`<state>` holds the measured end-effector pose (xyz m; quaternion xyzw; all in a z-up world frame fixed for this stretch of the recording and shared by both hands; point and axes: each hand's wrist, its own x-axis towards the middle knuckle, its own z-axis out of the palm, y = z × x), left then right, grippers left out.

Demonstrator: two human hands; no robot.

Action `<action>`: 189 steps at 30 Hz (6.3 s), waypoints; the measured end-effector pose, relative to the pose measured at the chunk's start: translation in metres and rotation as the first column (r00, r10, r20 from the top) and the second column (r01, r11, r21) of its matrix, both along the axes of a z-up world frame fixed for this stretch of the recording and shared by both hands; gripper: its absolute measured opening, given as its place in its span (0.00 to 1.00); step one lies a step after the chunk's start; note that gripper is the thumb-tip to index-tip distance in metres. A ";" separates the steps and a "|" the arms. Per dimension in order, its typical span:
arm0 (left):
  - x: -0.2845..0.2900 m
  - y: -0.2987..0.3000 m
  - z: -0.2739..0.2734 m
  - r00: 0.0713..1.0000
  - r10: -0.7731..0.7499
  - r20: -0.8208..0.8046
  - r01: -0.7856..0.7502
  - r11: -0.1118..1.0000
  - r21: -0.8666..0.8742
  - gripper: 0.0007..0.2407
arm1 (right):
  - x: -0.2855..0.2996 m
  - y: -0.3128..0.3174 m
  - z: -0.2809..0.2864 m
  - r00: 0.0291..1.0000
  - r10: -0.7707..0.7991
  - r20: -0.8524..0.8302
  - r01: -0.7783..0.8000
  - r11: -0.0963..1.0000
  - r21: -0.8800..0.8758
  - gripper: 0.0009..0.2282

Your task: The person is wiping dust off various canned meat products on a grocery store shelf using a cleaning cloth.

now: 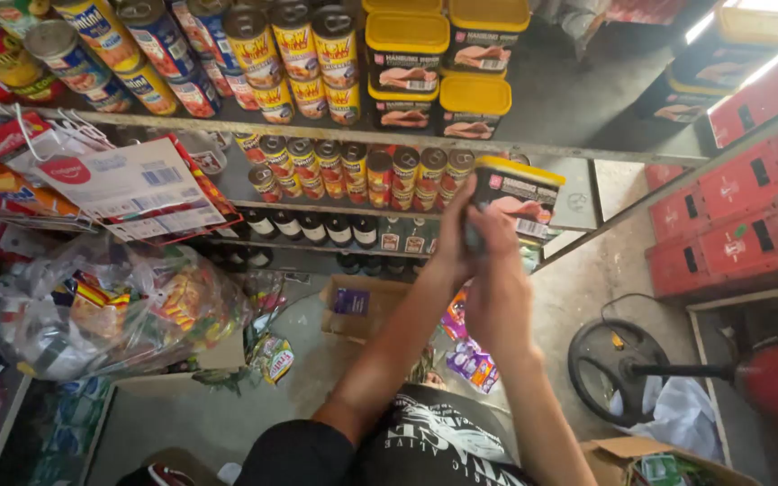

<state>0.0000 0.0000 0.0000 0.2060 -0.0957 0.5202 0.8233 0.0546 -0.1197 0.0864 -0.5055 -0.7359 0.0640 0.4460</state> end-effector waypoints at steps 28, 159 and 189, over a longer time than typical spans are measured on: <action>0.018 0.033 0.018 0.967 -0.198 -0.157 0.146 0.945 -0.293 0.21 | 0.051 0.047 0.041 0.943 -0.324 -0.081 0.333 0.931 0.151 0.05; 0.005 -0.049 0.017 0.651 0.321 -0.688 -0.396 0.917 0.052 0.24 | 0.086 0.008 0.034 0.956 0.205 -0.212 -0.225 0.972 -0.075 0.06; -0.008 -0.038 -0.024 0.554 0.315 -0.770 -0.457 0.889 0.036 0.17 | 0.068 -0.006 -0.005 0.985 0.151 -0.079 -0.147 0.988 0.053 0.10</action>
